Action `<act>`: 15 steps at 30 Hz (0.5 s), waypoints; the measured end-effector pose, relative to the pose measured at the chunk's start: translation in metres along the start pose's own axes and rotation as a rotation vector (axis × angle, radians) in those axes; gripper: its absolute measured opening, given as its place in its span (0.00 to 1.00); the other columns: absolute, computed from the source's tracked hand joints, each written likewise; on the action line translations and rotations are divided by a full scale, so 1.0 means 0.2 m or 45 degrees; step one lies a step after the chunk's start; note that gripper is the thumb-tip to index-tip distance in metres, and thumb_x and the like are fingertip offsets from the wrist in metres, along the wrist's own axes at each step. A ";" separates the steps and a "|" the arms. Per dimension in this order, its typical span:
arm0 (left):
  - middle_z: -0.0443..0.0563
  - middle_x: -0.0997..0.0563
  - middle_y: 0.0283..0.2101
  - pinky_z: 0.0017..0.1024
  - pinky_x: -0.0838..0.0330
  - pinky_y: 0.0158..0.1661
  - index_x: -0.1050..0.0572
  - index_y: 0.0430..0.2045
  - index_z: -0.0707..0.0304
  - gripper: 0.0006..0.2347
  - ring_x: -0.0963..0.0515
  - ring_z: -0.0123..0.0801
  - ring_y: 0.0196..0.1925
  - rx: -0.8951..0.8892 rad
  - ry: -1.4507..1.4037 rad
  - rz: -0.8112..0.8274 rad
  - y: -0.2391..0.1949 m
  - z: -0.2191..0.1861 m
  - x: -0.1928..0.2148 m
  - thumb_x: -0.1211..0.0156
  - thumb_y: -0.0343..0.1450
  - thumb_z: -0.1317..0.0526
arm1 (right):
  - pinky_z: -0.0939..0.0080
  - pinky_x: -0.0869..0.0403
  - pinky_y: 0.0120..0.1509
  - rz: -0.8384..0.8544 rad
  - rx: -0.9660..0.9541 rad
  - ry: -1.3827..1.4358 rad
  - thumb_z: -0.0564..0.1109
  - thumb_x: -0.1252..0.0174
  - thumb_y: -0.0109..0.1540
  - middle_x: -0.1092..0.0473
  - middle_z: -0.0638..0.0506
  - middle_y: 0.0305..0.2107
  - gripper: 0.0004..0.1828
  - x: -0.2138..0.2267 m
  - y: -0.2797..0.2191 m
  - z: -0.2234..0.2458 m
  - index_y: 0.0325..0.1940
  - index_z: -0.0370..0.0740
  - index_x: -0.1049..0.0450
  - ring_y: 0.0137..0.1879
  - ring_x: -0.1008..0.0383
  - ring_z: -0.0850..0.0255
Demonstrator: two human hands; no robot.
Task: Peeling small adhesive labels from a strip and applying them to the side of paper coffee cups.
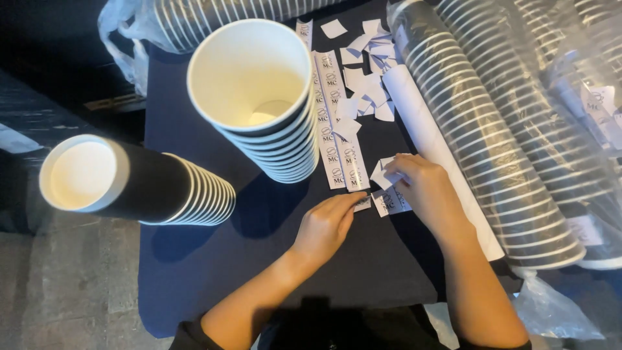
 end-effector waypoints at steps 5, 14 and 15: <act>0.54 0.13 0.41 0.33 0.18 0.44 0.18 0.46 0.63 0.10 0.13 0.44 0.45 0.077 -0.010 -0.004 0.02 0.00 0.01 0.40 0.73 0.72 | 0.45 0.20 0.52 0.078 -0.201 0.325 0.29 0.36 0.61 0.20 0.39 0.41 0.09 0.06 0.02 -0.02 0.42 0.38 0.21 0.52 0.20 0.38; 0.56 0.13 0.40 0.34 0.17 0.43 0.17 0.45 0.63 0.10 0.13 0.46 0.44 0.104 -0.006 0.010 0.03 -0.02 0.04 0.39 0.72 0.74 | 0.43 0.20 0.49 -0.119 -0.561 0.250 0.30 0.42 0.68 0.22 0.28 0.42 0.20 0.07 0.00 -0.13 0.65 0.40 0.28 0.48 0.20 0.34; 0.56 0.13 0.40 0.34 0.17 0.43 0.17 0.45 0.63 0.10 0.13 0.46 0.44 0.107 -0.006 0.009 0.04 -0.03 0.05 0.39 0.72 0.74 | 0.43 0.20 0.49 -0.116 -0.560 0.251 0.30 0.42 0.68 0.22 0.28 0.42 0.20 0.08 0.00 -0.12 0.65 0.40 0.28 0.48 0.20 0.34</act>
Point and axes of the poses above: each hand's wrist, its own y-axis towards the middle knuckle, its own x-axis out of the back of the hand, z = x × y, the point moved 5 cm from there along y, towards the middle knuckle
